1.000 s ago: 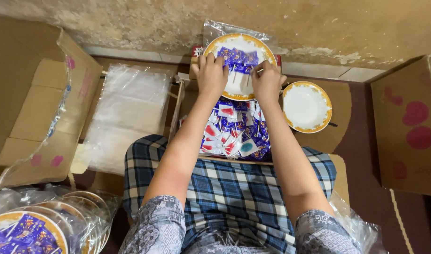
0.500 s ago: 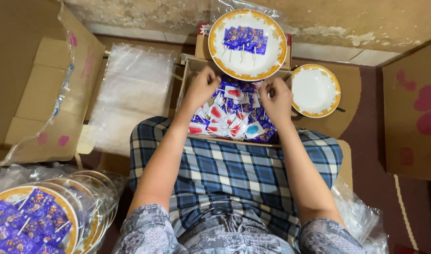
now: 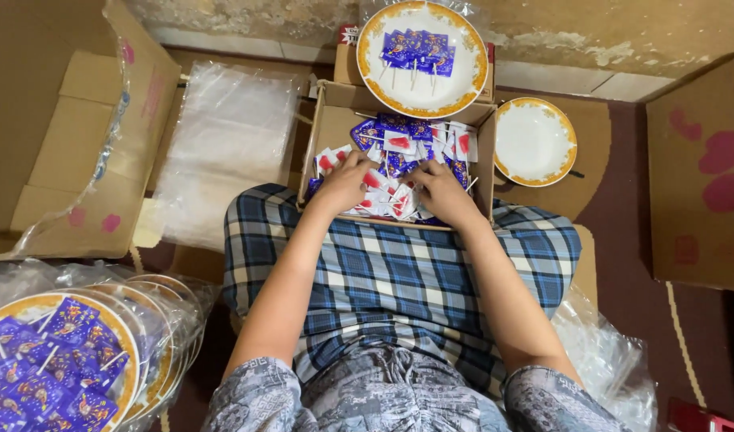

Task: Arranging small blue sachets onto a decorative plate in a circular pattern for packaging.

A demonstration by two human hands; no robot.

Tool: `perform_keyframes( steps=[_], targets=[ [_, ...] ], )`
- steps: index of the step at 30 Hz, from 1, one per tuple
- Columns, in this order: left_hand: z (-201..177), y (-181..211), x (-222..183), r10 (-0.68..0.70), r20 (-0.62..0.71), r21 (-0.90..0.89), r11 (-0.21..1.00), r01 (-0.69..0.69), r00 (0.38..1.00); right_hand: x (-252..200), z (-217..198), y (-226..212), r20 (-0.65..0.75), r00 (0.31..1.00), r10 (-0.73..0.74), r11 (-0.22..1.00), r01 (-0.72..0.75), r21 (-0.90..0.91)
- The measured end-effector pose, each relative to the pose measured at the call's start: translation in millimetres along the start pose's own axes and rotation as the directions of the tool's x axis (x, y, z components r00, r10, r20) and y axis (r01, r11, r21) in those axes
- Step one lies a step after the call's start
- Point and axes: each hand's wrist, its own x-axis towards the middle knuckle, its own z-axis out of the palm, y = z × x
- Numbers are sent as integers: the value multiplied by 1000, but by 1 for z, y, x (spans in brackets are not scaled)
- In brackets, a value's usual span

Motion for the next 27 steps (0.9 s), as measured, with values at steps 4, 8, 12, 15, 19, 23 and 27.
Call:
perform_keyframes(
  steps=[4, 8, 12, 15, 19, 23, 27],
  targets=[
    [12, -14, 7, 13, -75, -30, 999, -15, 997, -2, 7, 9, -33, 999, 17, 996, -14, 86],
    [2, -10, 2, 67, -214, -89, 992, -88, 974, -3, 14, 23, -171, 979, 110, 992, -97, 84],
    [6, -14, 1, 116, -411, -189, 960, -209, 904, -3, 17, 31, -383, 894, 232, 971, -192, 140],
    [-5, -8, -6, 93, -517, -193, 956, -222, 851, -4, 14, 41, -475, 835, 277, 961, -244, 131],
    [-1, -17, 1, 72, -624, -204, 946, -252, 778, -8, 20, 49, -497, 800, 336, 942, -285, 177],
    [8, -22, 6, 52, -703, -143, 967, -213, 709, -7, 20, 38, -455, 806, 379, 921, -281, 268],
    [14, -21, 7, 74, -729, 25, 996, -82, 680, -6, 19, 31, -446, 811, 379, 920, -279, 275]
  ],
)
